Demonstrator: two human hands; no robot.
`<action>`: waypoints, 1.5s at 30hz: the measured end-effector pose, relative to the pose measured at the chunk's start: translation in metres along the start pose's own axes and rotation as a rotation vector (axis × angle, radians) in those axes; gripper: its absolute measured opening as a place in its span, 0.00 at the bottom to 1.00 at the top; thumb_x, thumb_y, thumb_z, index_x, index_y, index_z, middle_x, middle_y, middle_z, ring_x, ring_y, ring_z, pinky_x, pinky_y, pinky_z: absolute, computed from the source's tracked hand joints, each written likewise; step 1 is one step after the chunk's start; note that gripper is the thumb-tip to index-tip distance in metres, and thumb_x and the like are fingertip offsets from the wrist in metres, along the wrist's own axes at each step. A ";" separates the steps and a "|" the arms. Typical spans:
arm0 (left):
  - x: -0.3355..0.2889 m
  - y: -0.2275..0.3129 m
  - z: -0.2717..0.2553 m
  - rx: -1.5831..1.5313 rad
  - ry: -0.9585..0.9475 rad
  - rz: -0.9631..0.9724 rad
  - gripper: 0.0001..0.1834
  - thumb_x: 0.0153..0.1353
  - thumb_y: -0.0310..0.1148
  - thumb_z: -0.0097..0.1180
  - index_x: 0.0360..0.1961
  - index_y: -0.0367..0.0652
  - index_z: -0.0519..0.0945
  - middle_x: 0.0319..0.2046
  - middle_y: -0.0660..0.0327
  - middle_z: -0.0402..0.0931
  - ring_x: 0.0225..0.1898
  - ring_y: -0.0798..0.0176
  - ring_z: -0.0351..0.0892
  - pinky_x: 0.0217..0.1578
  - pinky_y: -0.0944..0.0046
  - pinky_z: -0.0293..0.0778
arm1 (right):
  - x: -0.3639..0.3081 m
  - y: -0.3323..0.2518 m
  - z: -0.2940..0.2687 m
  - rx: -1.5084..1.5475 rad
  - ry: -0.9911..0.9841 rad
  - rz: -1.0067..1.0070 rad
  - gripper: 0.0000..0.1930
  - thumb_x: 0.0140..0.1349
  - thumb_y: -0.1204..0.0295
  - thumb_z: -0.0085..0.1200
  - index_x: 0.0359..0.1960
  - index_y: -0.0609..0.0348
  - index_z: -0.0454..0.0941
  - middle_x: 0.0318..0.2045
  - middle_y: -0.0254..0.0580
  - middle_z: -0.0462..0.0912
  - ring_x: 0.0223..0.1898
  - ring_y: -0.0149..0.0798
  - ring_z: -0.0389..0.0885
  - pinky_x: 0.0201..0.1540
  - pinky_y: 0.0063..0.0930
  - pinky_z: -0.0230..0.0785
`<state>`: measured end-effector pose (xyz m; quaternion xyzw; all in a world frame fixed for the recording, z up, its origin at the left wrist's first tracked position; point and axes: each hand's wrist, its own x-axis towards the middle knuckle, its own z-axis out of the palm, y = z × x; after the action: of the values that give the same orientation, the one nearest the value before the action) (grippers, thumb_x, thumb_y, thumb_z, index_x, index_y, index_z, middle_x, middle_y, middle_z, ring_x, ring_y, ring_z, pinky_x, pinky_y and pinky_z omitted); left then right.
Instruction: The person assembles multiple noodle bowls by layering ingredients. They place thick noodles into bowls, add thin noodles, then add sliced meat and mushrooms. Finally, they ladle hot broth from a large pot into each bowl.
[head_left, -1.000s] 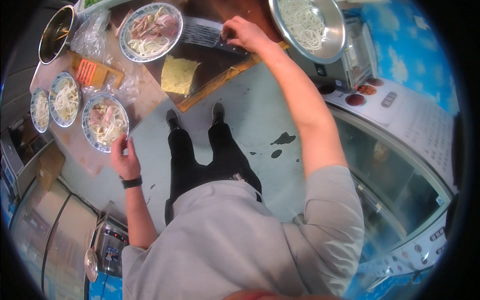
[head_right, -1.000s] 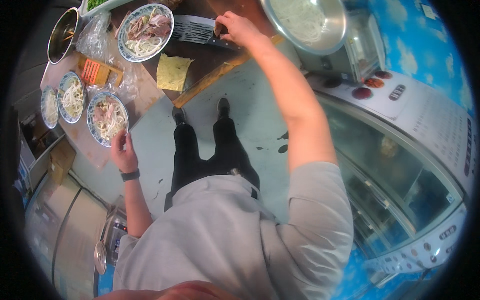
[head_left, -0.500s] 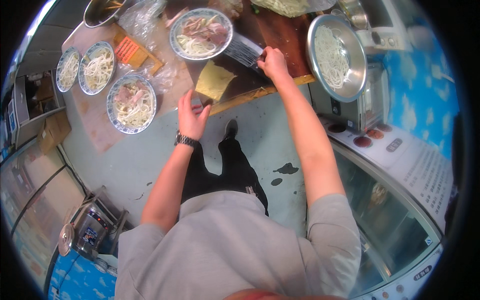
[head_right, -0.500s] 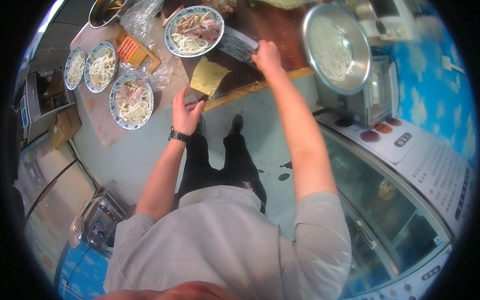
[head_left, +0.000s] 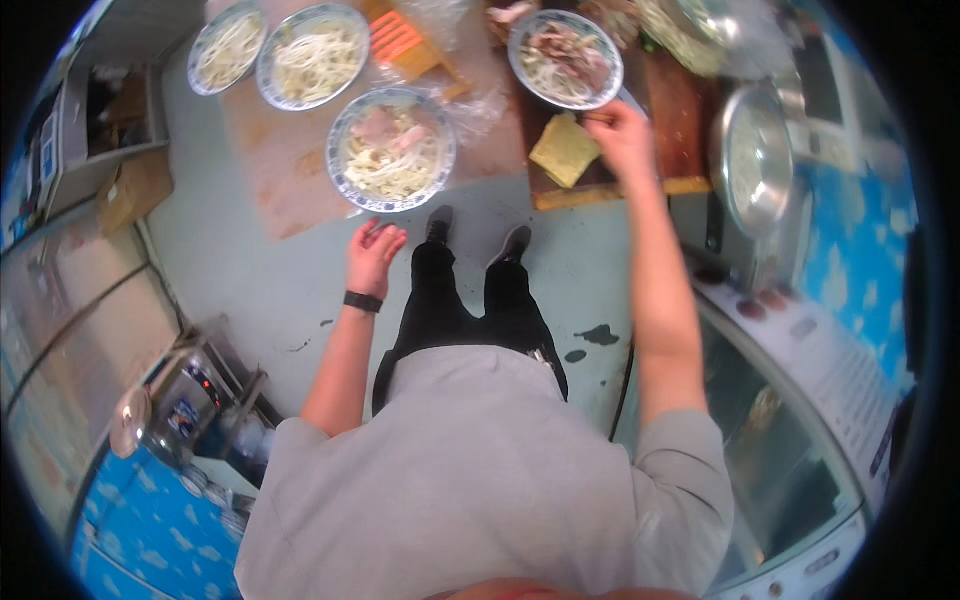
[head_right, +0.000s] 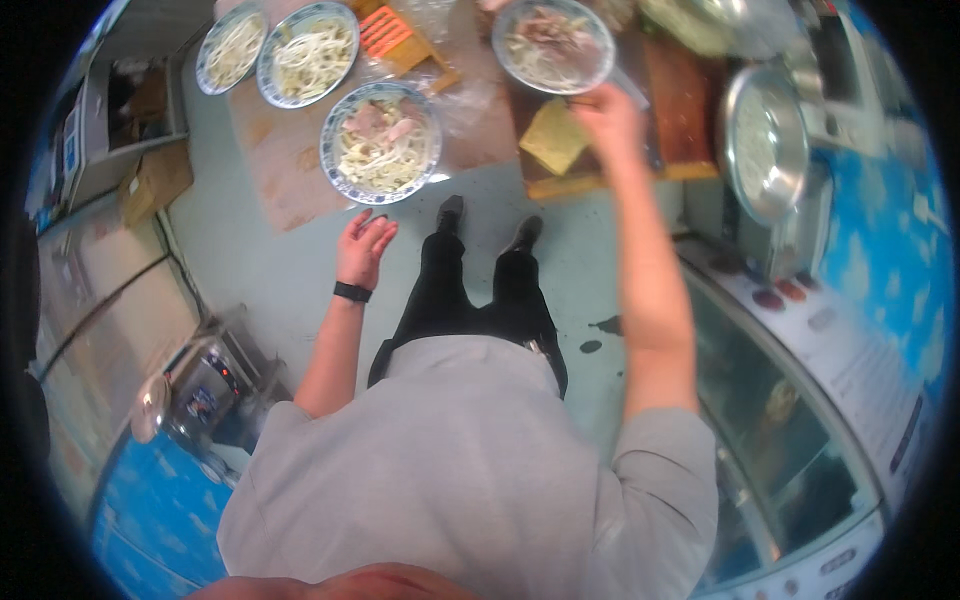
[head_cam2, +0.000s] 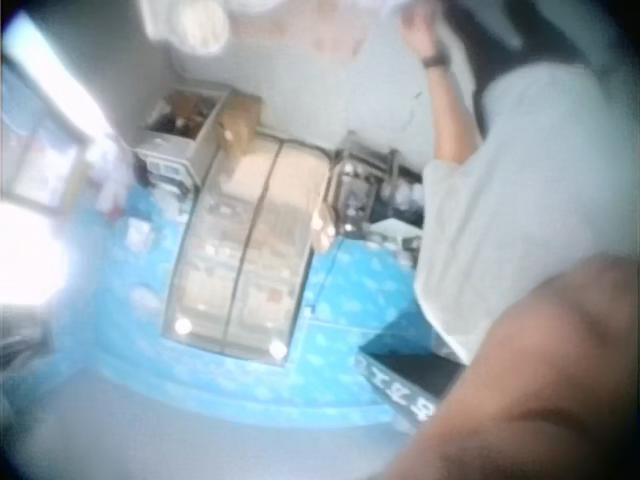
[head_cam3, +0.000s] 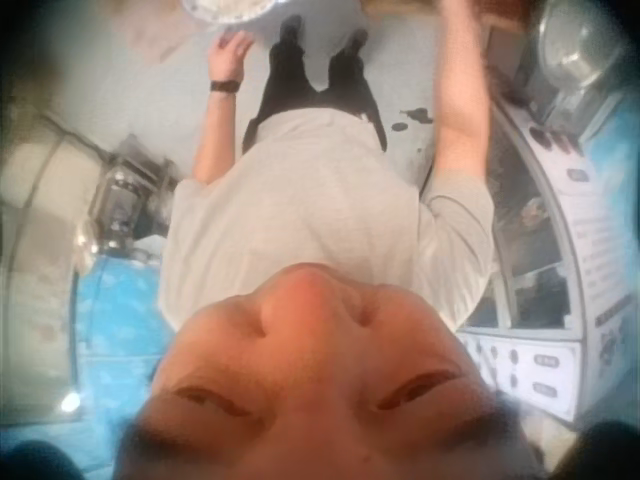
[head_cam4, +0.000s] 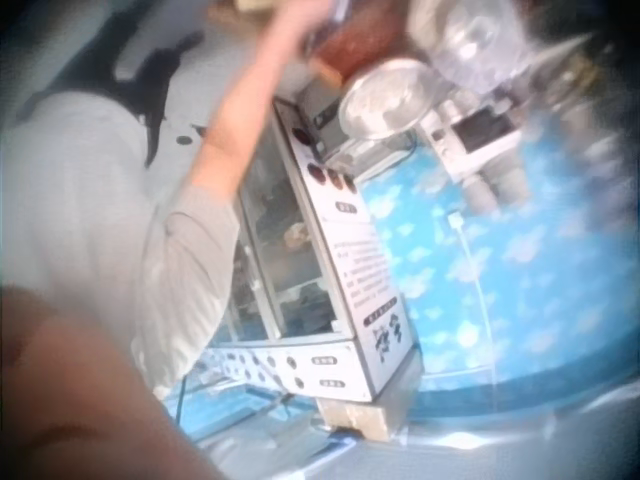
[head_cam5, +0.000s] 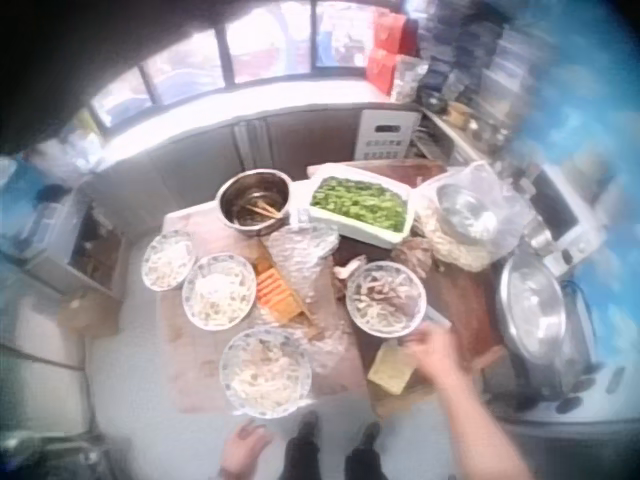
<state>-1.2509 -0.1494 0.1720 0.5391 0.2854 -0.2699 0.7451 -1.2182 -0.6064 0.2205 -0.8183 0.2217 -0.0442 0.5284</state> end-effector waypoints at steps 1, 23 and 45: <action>0.007 0.002 -0.003 -0.023 -0.004 -0.023 0.31 0.66 0.22 0.63 0.66 0.28 0.64 0.51 0.47 0.77 0.50 0.53 0.84 0.54 0.58 0.82 | -0.010 -0.016 0.036 0.143 -0.168 0.014 0.11 0.55 0.75 0.63 0.41 0.62 0.87 0.34 0.38 0.89 0.36 0.30 0.85 0.43 0.27 0.78; -0.084 -0.148 0.126 0.529 -0.305 -0.031 0.19 0.70 0.23 0.56 0.59 0.26 0.73 0.54 0.40 0.74 0.53 0.43 0.79 0.55 0.50 0.83 | -0.919 0.343 -0.543 -0.415 1.976 0.918 0.24 0.56 0.60 0.68 0.48 0.66 0.81 0.43 0.59 0.87 0.48 0.57 0.86 0.52 0.45 0.77; -0.708 -0.511 0.373 1.211 -2.048 0.602 0.44 0.51 0.30 0.79 0.68 0.35 0.70 0.63 0.51 0.74 0.62 0.58 0.75 0.64 0.54 0.72 | -1.019 0.322 -0.566 0.854 0.726 0.302 0.26 0.70 0.63 0.60 0.65 0.63 0.70 0.52 0.50 0.83 0.47 0.46 0.87 0.49 0.38 0.83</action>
<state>-2.0528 -0.5792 0.4427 0.3818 -0.7390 -0.4751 0.2873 -2.4086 -0.7776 0.3488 -0.4241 0.4656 -0.3316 0.7024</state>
